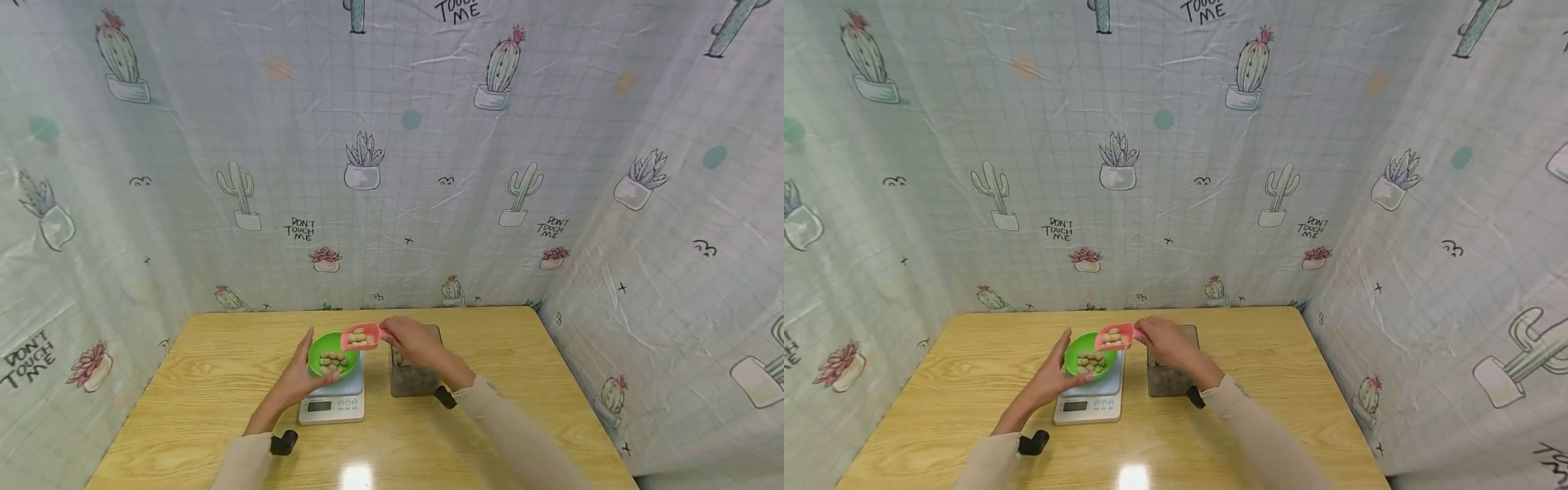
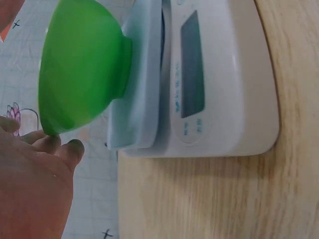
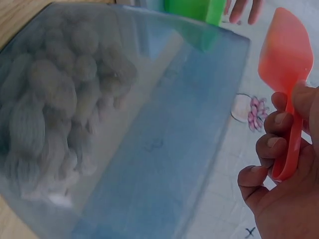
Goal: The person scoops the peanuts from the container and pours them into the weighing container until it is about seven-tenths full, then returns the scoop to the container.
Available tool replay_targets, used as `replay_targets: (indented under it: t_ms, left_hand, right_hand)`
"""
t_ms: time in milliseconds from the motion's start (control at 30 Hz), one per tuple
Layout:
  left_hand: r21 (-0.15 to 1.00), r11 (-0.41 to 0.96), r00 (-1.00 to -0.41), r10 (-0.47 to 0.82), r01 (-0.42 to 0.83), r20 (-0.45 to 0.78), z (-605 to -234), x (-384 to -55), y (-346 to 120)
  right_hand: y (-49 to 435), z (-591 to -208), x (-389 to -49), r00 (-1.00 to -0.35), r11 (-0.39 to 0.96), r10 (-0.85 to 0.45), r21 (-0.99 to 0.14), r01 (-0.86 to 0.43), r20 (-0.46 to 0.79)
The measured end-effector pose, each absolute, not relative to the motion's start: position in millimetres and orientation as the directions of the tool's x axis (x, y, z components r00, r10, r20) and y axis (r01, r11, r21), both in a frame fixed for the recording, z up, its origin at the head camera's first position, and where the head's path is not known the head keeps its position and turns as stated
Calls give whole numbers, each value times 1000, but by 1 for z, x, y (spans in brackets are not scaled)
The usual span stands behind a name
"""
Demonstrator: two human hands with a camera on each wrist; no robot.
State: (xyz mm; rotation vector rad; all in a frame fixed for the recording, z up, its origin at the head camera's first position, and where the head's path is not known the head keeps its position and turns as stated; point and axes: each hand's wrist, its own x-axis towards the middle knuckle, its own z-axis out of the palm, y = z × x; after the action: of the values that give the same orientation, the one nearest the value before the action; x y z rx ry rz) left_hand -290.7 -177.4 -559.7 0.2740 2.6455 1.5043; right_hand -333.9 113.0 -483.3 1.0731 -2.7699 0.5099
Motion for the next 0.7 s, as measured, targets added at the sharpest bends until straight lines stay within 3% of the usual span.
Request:
replay_targets:
  t_ms: [400, 700]
  left_hand:
    - [814, 574, -984, 175, 85, -21, -572, -295, -183]
    - [798, 594, -982, 186, 101, -14, -574, -294, -186]
  right_hand:
    - [93, -490, -338, -742, 736, -649, -106, -668, 169]
    - [84, -485, -340, -662, 682, -729, 109, -723, 175]
